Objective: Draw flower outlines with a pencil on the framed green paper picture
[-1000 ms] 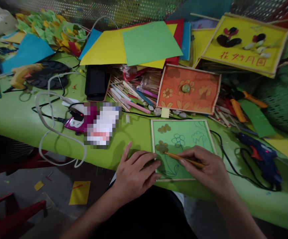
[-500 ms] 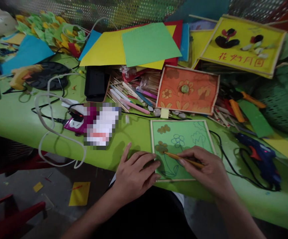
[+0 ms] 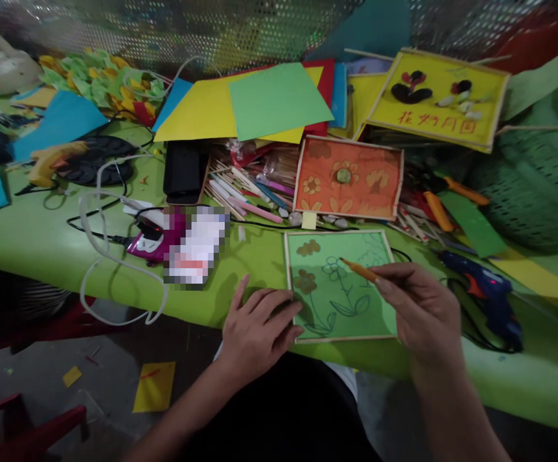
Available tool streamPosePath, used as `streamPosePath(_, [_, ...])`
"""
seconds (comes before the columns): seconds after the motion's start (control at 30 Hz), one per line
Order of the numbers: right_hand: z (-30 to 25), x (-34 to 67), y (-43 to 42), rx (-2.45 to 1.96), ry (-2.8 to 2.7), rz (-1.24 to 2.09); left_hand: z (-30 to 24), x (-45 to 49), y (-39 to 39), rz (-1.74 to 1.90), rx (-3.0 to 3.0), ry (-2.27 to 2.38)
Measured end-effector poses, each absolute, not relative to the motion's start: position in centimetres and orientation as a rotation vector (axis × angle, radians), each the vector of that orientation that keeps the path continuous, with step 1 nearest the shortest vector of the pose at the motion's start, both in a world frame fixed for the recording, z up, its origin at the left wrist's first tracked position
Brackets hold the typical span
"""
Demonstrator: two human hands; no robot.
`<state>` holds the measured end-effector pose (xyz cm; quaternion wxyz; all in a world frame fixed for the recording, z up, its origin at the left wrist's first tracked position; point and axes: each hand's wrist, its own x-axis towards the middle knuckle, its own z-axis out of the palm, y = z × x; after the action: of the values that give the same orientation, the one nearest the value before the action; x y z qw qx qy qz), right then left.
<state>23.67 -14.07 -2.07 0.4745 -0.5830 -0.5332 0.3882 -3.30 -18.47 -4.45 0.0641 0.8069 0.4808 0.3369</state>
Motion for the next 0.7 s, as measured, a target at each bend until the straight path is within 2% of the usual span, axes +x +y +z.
streamPosePath(0.2, [-1.5,23.8,-12.5,-1.321,-1.048,0.934,-4.6,-3.0,-18.1,0.99,2.373,1.633])
streamPosePath(0.7, [-3.7,24.8,-9.7,-1.297,-1.206,0.667,-4.6,-3.0,-17.9,0.795,2.393,1.706])
